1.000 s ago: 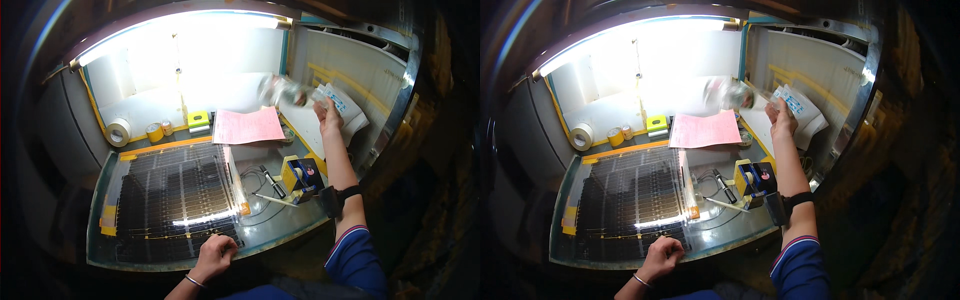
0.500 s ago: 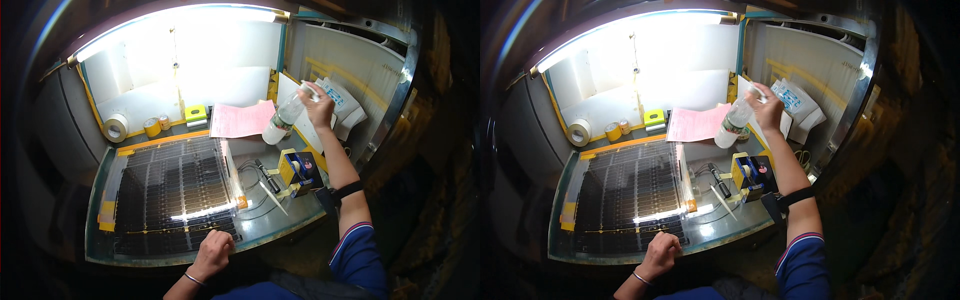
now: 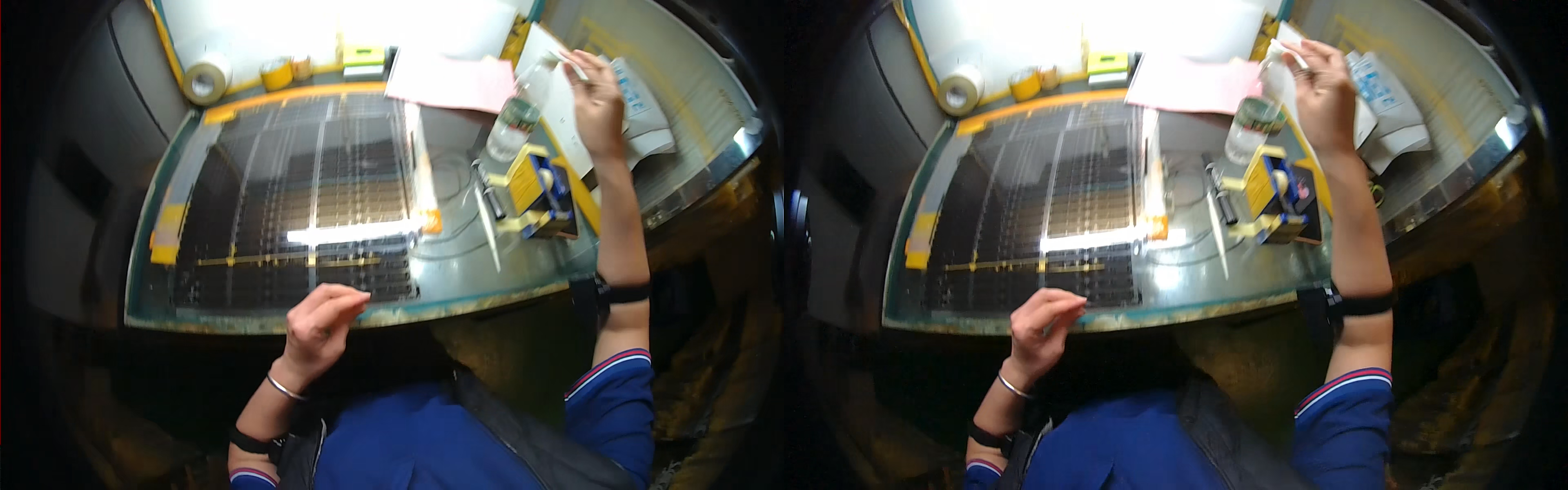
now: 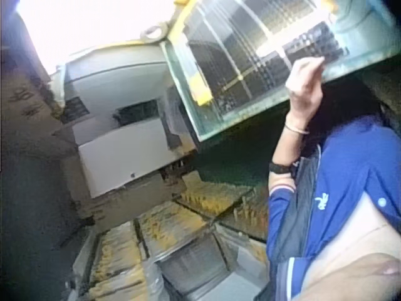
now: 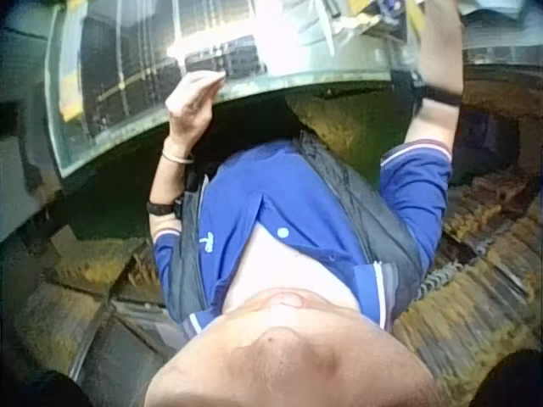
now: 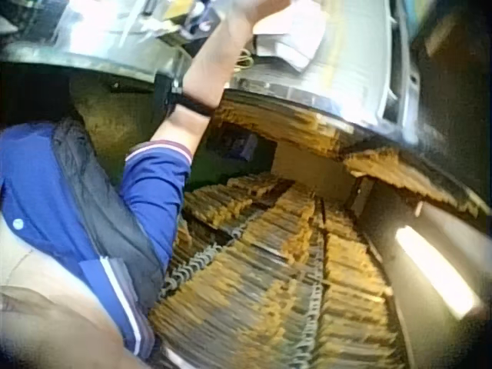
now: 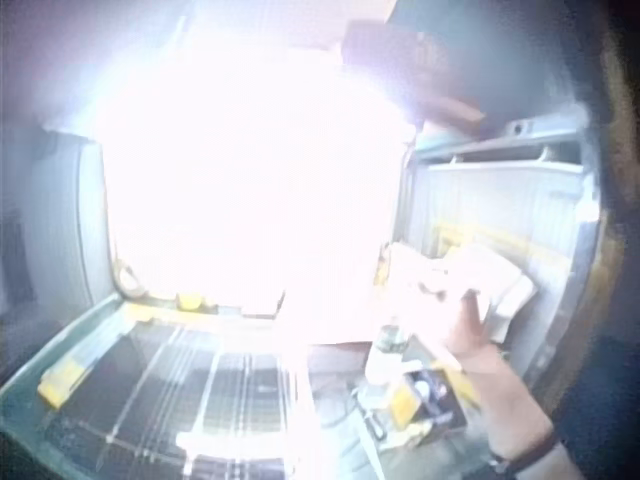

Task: Inspecting and applying components to solar panel sheets on a glass workbench.

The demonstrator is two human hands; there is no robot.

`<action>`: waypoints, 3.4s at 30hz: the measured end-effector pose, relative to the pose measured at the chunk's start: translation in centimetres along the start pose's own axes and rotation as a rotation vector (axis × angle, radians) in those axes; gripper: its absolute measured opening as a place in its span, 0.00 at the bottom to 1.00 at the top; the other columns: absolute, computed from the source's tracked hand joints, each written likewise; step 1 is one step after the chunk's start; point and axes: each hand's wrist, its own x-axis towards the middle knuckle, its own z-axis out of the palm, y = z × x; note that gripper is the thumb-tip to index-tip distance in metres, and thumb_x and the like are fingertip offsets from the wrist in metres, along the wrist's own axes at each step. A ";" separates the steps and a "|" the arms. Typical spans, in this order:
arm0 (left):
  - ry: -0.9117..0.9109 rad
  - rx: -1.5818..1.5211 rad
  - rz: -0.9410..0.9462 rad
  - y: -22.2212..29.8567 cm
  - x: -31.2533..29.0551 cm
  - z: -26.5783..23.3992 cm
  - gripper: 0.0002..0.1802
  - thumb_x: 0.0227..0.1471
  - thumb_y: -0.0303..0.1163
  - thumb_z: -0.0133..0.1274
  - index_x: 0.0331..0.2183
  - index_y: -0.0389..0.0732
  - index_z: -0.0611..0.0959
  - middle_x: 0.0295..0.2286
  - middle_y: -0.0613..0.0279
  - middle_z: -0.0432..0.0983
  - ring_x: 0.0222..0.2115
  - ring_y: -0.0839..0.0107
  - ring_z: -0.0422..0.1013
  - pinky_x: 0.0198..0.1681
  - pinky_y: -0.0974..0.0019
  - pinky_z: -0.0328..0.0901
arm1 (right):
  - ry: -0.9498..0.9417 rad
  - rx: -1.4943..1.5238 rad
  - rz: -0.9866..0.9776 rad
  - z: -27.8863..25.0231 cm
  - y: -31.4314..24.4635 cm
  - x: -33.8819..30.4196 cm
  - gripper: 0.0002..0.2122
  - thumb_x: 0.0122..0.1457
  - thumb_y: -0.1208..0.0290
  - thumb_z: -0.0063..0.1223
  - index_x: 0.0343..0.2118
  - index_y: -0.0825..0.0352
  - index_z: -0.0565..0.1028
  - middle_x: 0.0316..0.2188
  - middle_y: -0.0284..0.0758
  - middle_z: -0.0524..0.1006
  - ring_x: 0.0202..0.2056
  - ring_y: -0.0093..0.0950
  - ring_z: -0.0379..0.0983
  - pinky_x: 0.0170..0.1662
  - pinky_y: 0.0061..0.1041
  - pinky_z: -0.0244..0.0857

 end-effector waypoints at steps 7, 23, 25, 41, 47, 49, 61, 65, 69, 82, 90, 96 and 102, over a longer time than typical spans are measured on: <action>-0.013 0.061 -0.019 -0.3 -1.7 0.5 0.08 0.44 0.15 0.58 0.30 0.34 0.81 0.29 0.56 0.77 0.29 0.62 0.75 0.32 0.66 0.71 | -0.544 0.441 -0.031 -3.2 -15.2 -14.8 0.26 0.37 0.92 0.52 0.43 0.65 0.79 0.39 0.38 0.74 0.41 0.36 0.71 0.44 0.31 0.68; -0.028 0.294 0.084 -1.1 -2.6 1.6 0.08 0.46 0.15 0.53 0.32 0.33 0.76 0.34 0.54 0.80 0.40 0.59 0.77 0.48 0.55 0.71 | -0.828 0.446 -0.170 -0.5 -18.8 -18.1 0.16 0.44 0.73 0.58 0.39 0.59 0.79 0.35 0.25 0.76 0.39 0.29 0.69 0.46 0.32 0.59; -0.028 0.267 0.069 -1.3 -2.9 1.6 0.08 0.47 0.15 0.53 0.32 0.35 0.75 0.33 0.54 0.80 0.39 0.59 0.77 0.47 0.55 0.71 | -0.863 0.442 -0.151 -1.2 -18.6 -18.1 0.16 0.43 0.74 0.58 0.39 0.60 0.79 0.35 0.25 0.76 0.39 0.29 0.69 0.45 0.32 0.59; -0.003 0.264 0.061 -1.2 -2.6 1.8 0.05 0.50 0.17 0.51 0.31 0.36 0.75 0.32 0.56 0.81 0.38 0.60 0.78 0.46 0.55 0.71 | -0.814 0.536 -0.059 0.6 -20.6 -18.7 0.12 0.45 0.73 0.60 0.35 0.59 0.79 0.31 0.26 0.76 0.38 0.30 0.69 0.45 0.33 0.59; -0.015 0.249 0.069 -1.4 -2.8 1.7 0.05 0.50 0.16 0.51 0.31 0.36 0.75 0.32 0.56 0.81 0.38 0.59 0.78 0.46 0.55 0.71 | -0.827 0.461 0.003 -1.4 -19.2 -18.7 0.09 0.43 0.73 0.63 0.31 0.60 0.81 0.27 0.28 0.75 0.34 0.33 0.67 0.43 0.33 0.58; -0.007 0.261 0.071 -1.3 -2.7 1.7 0.05 0.50 0.16 0.51 0.31 0.36 0.75 0.32 0.56 0.81 0.38 0.59 0.78 0.46 0.55 0.71 | -0.794 0.465 -0.022 -0.7 -19.7 -18.9 0.11 0.44 0.74 0.60 0.34 0.60 0.80 0.28 0.27 0.75 0.35 0.32 0.68 0.44 0.33 0.58; -0.007 0.259 0.086 -1.1 -2.7 1.8 0.05 0.51 0.16 0.51 0.32 0.35 0.76 0.32 0.56 0.81 0.38 0.58 0.78 0.47 0.56 0.71 | -0.766 0.421 -0.018 -0.4 -20.3 -19.2 0.08 0.47 0.74 0.57 0.32 0.61 0.78 0.28 0.29 0.73 0.34 0.31 0.67 0.46 0.33 0.58; 0.011 0.267 0.090 -1.1 -2.8 1.9 0.05 0.51 0.16 0.51 0.31 0.35 0.75 0.32 0.56 0.81 0.38 0.59 0.78 0.47 0.56 0.71 | -0.717 0.388 -0.021 0.1 -21.0 -19.2 0.07 0.47 0.75 0.56 0.32 0.62 0.77 0.29 0.29 0.73 0.35 0.32 0.66 0.46 0.35 0.58; 0.015 0.286 0.071 -1.3 -3.0 2.0 0.05 0.51 0.16 0.50 0.31 0.36 0.75 0.31 0.56 0.81 0.38 0.59 0.78 0.47 0.56 0.71 | -0.772 0.360 -0.047 -1.2 -20.0 -19.0 0.07 0.46 0.75 0.57 0.30 0.62 0.76 0.29 0.29 0.73 0.35 0.32 0.67 0.47 0.36 0.59; 0.018 0.273 0.081 -1.4 -2.9 1.9 0.05 0.51 0.17 0.51 0.32 0.35 0.75 0.31 0.56 0.81 0.38 0.58 0.78 0.46 0.55 0.71 | -0.800 0.416 -0.033 -0.7 -20.6 -19.0 0.08 0.45 0.76 0.58 0.30 0.62 0.76 0.28 0.30 0.72 0.37 0.34 0.67 0.49 0.37 0.60; 0.029 0.274 0.075 -1.7 -3.0 1.7 0.05 0.51 0.16 0.51 0.32 0.35 0.75 0.32 0.56 0.81 0.38 0.59 0.78 0.47 0.56 0.71 | -0.973 0.905 0.045 -1.8 -20.3 -19.2 0.05 0.50 0.74 0.59 0.31 0.60 0.80 0.25 0.30 0.74 0.35 0.30 0.70 0.54 0.38 0.59; 0.029 0.268 0.047 -1.5 -2.5 1.7 0.04 0.52 0.18 0.51 0.32 0.36 0.76 0.32 0.55 0.81 0.38 0.58 0.78 0.47 0.56 0.71 | -0.402 0.808 1.057 -3.9 -18.1 -19.5 0.11 0.58 0.74 0.57 0.42 0.71 0.76 0.31 0.34 0.78 0.30 0.19 0.73 0.37 0.21 0.72; 0.008 0.227 0.052 -1.0 -1.4 1.7 0.05 0.51 0.17 0.52 0.32 0.36 0.75 0.34 0.53 0.80 0.38 0.56 0.77 0.46 0.57 0.70 | -0.442 0.338 0.821 -2.8 -17.1 -19.2 0.12 0.52 0.69 0.63 0.37 0.69 0.75 0.23 0.32 0.74 0.23 0.21 0.69 0.26 0.22 0.64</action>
